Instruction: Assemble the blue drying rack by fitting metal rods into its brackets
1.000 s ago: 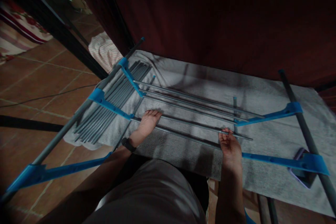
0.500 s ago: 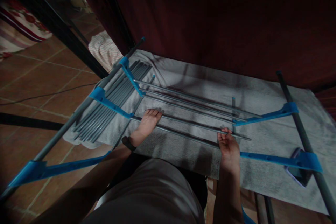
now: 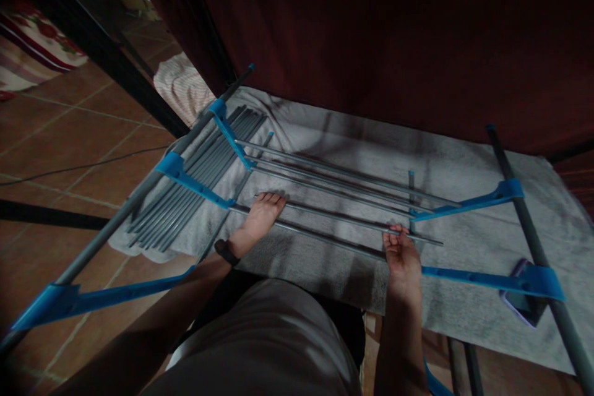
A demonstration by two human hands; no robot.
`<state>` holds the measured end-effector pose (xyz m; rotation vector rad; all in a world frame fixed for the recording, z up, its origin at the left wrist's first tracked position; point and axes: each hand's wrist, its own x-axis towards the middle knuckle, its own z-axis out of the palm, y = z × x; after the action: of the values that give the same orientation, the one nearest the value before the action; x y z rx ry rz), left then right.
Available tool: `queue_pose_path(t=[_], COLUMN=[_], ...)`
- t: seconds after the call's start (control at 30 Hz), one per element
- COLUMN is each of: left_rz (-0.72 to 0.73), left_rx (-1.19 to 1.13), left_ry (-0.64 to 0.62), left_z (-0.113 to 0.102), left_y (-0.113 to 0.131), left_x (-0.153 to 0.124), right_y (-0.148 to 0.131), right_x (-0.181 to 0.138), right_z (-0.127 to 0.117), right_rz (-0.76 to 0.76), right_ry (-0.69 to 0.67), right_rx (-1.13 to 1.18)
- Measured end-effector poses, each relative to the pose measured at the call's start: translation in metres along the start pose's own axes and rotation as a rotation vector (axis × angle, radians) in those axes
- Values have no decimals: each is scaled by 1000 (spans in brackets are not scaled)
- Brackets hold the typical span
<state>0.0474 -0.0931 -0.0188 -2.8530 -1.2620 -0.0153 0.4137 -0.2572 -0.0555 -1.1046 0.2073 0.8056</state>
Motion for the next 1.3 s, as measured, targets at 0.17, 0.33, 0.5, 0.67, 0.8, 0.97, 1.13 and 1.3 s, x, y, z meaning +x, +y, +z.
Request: queue_pose_path(t=[0.17,0.33,0.5,0.67,0.8,0.97,1.13,1.3], left_rz=[-6,-19,-20,-3,-23,-86,-95,-92], left_rx=[-16,-107,-191,-217,-257,-236,-251,-306], left_ry=[-3,7,-5,-18,-18,-3,49,72], left_z=[3,8,11,7,4,10,15,19], left_y=[-2,-11,-21,-26,-25,-22,-22,-25], left_x=[1,3,8,17,21,19,15,16], right_y=[-2,-4,-8,-10,-3,7,11,11], right_x=[-4,-3,8,20,24,24,22,25], right_z=[4,5,3,10,16,15,14,11], right_rz=[13,43,45,92,82,27,-3,-21], right_ry=[29,51,33,71,115,81,75,78], right_rx=[-7,-27,-60,-67,-57,-74,-64,-59])
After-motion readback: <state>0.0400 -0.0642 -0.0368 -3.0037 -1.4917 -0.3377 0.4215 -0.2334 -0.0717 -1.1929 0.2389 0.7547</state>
